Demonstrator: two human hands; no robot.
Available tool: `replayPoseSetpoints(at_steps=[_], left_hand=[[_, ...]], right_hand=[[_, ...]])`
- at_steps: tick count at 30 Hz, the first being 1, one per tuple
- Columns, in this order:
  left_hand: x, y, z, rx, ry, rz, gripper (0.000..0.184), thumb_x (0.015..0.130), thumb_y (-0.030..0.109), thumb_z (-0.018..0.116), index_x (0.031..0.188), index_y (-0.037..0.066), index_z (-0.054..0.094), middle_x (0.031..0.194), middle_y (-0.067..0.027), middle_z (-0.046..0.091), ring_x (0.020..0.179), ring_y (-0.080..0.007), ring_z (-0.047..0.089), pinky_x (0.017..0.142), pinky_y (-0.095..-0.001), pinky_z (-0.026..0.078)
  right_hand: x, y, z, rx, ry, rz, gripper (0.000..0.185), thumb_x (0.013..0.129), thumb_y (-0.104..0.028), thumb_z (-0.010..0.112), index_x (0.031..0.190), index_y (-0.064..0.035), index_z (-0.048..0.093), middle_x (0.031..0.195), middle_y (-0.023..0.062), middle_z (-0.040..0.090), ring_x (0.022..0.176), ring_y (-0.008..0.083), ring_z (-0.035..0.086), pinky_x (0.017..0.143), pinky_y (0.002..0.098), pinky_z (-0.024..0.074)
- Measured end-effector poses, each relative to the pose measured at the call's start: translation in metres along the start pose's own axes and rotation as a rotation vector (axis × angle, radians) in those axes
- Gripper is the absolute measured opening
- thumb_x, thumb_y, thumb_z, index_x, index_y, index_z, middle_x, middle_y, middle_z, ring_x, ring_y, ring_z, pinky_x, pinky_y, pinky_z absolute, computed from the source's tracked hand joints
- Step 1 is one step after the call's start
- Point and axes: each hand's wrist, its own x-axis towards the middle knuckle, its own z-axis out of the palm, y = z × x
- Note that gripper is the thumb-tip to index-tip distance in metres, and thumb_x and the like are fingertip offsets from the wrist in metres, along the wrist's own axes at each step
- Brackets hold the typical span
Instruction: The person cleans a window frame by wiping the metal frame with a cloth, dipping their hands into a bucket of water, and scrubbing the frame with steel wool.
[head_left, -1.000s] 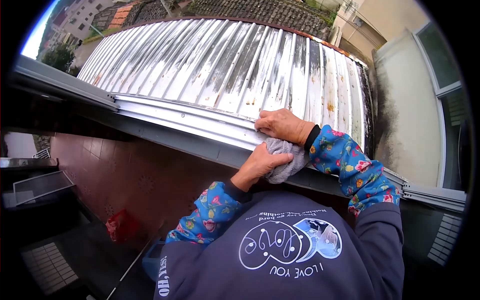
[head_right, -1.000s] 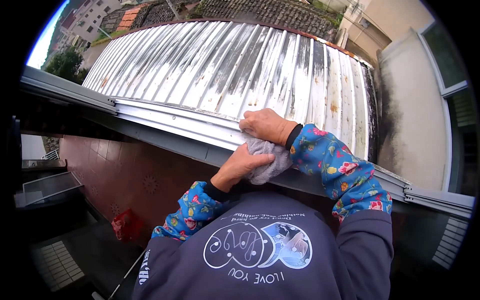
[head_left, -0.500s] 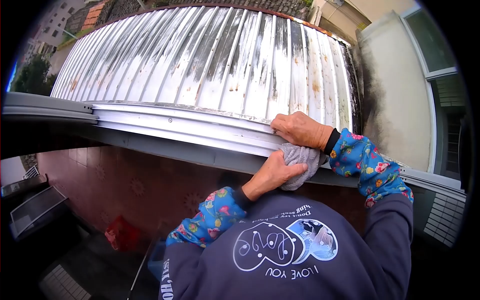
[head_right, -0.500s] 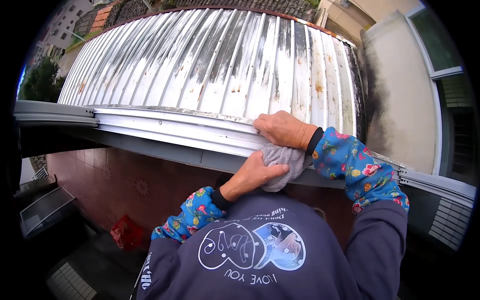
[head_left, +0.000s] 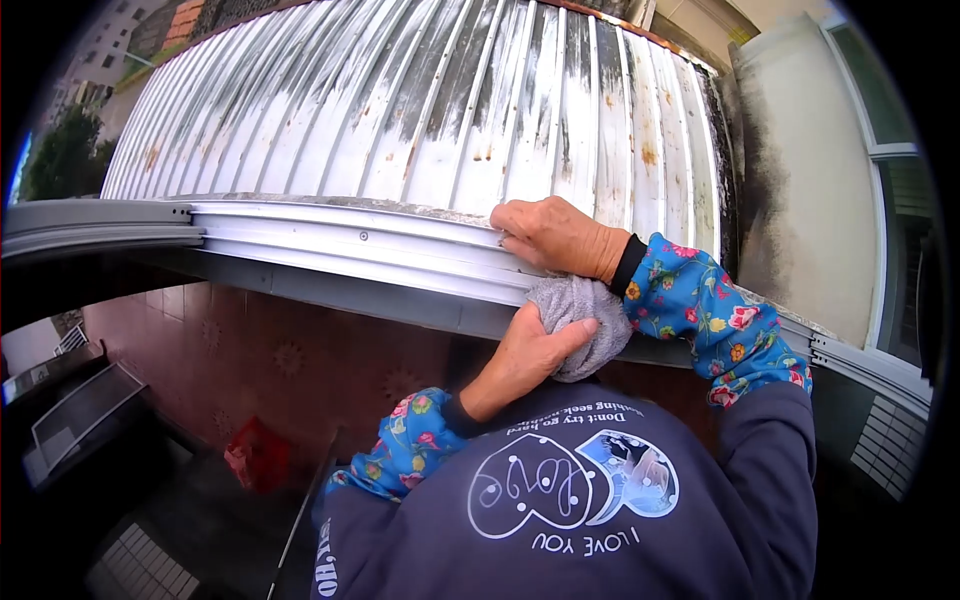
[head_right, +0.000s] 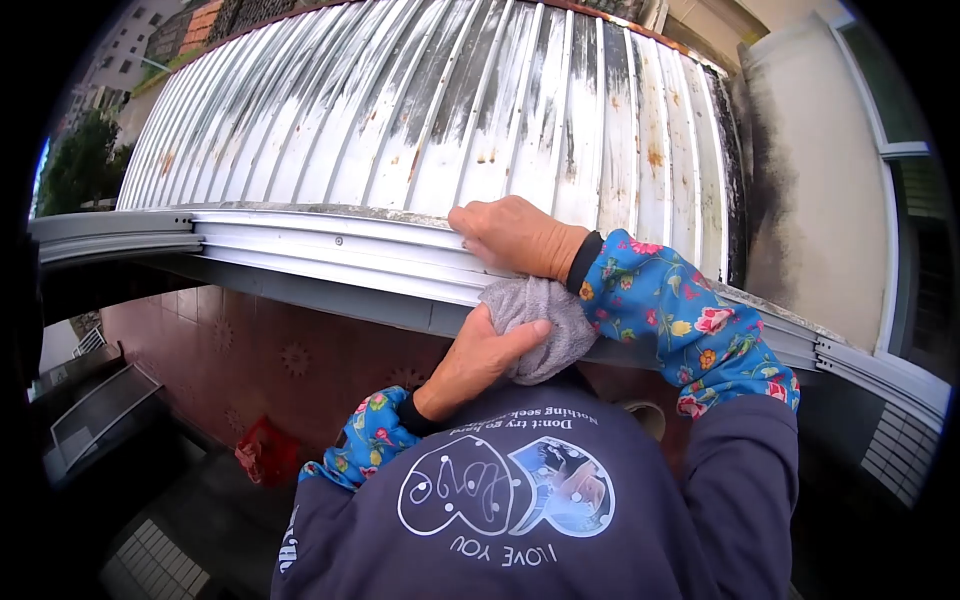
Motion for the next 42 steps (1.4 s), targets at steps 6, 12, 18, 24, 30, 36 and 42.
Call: replayPoseSetpoints(at_steps=[6, 12, 18, 24, 30, 36, 42], left_hand=[[-0.002, 0.004, 0.000, 0.022, -0.012, 0.032, 0.048, 0.090, 0.017, 0.067, 0.128, -0.005, 0.048, 0.117, -0.0094, 0.060, 0.105, -0.0161, 0.058, 0.091, -0.0293, 0.048], [0.001, 0.000, -0.005, 0.002, -0.006, 0.046, 0.046, 0.090, 0.015, 0.065, 0.128, -0.005, 0.048, 0.117, -0.0093, 0.060, 0.105, -0.0158, 0.059, 0.090, -0.0296, 0.048], [0.003, -0.001, -0.009, -0.208, -0.026, 0.027, 0.046, 0.091, 0.012, 0.064, 0.130, -0.005, 0.047, 0.119, -0.0099, 0.060, 0.107, -0.0164, 0.059, 0.092, -0.0302, 0.049], [-0.001, 0.009, -0.016, -0.287, -0.074, 0.000, 0.046, 0.091, 0.011, 0.063, 0.131, -0.003, 0.046, 0.121, -0.0107, 0.059, 0.110, -0.0181, 0.059, 0.094, -0.0330, 0.049], [-0.020, 0.016, -0.038, -0.443, 0.021, 0.114, 0.047, 0.091, 0.009, 0.061, 0.133, -0.001, 0.043, 0.123, -0.0106, 0.058, 0.112, -0.0197, 0.059, 0.096, -0.0354, 0.048], [-0.033, 0.028, -0.061, -0.613, 0.191, 0.206, 0.043, 0.090, 0.005, 0.060, 0.130, 0.000, 0.045, 0.116, -0.0109, 0.061, 0.106, -0.0204, 0.062, 0.091, -0.0358, 0.052], [-0.033, 0.016, -0.064, -0.572, 0.217, 0.191, 0.042, 0.091, 0.005, 0.060, 0.130, 0.001, 0.046, 0.115, -0.0094, 0.062, 0.104, -0.0185, 0.062, 0.089, -0.0344, 0.052]], right_hand=[[0.009, -0.003, 0.003, -0.001, -0.047, 0.032, 0.014, 0.083, -0.010, 0.065, 0.092, -0.0038, 0.057, 0.088, 0.0137, 0.061, 0.079, 0.0345, 0.063, 0.068, 0.0408, 0.0512], [0.011, -0.008, -0.009, 0.101, -0.129, 0.096, 0.021, 0.085, -0.016, 0.064, 0.102, -0.0040, 0.063, 0.089, 0.0147, 0.061, 0.083, 0.0334, 0.062, 0.074, 0.0400, 0.0501], [-0.003, 0.006, -0.029, 0.207, -0.117, 0.117, 0.025, 0.084, -0.010, 0.063, 0.108, -0.0031, 0.065, 0.087, 0.0140, 0.061, 0.086, 0.0312, 0.061, 0.078, 0.0382, 0.0487], [0.023, -0.006, -0.018, 0.188, -0.115, 0.096, 0.018, 0.080, -0.006, 0.065, 0.097, -0.0001, 0.064, 0.086, 0.0156, 0.064, 0.080, 0.0332, 0.063, 0.075, 0.0382, 0.0504], [0.089, -0.032, 0.000, 0.377, -0.004, 0.094, 0.014, 0.080, -0.006, 0.065, 0.091, 0.0019, 0.060, 0.079, 0.0178, 0.065, 0.073, 0.0301, 0.065, 0.070, 0.0360, 0.0519], [0.160, -0.040, 0.048, 0.252, -0.003, 0.080, 0.019, 0.081, -0.011, 0.066, 0.093, 0.0016, 0.059, 0.081, 0.0191, 0.066, 0.080, 0.0365, 0.066, 0.071, 0.0393, 0.0522], [0.149, -0.040, 0.045, -0.057, -0.055, -0.086, 0.014, 0.083, -0.020, 0.068, 0.092, -0.0106, 0.063, 0.087, 0.0099, 0.058, 0.079, 0.0313, 0.063, 0.067, 0.0420, 0.0498]])
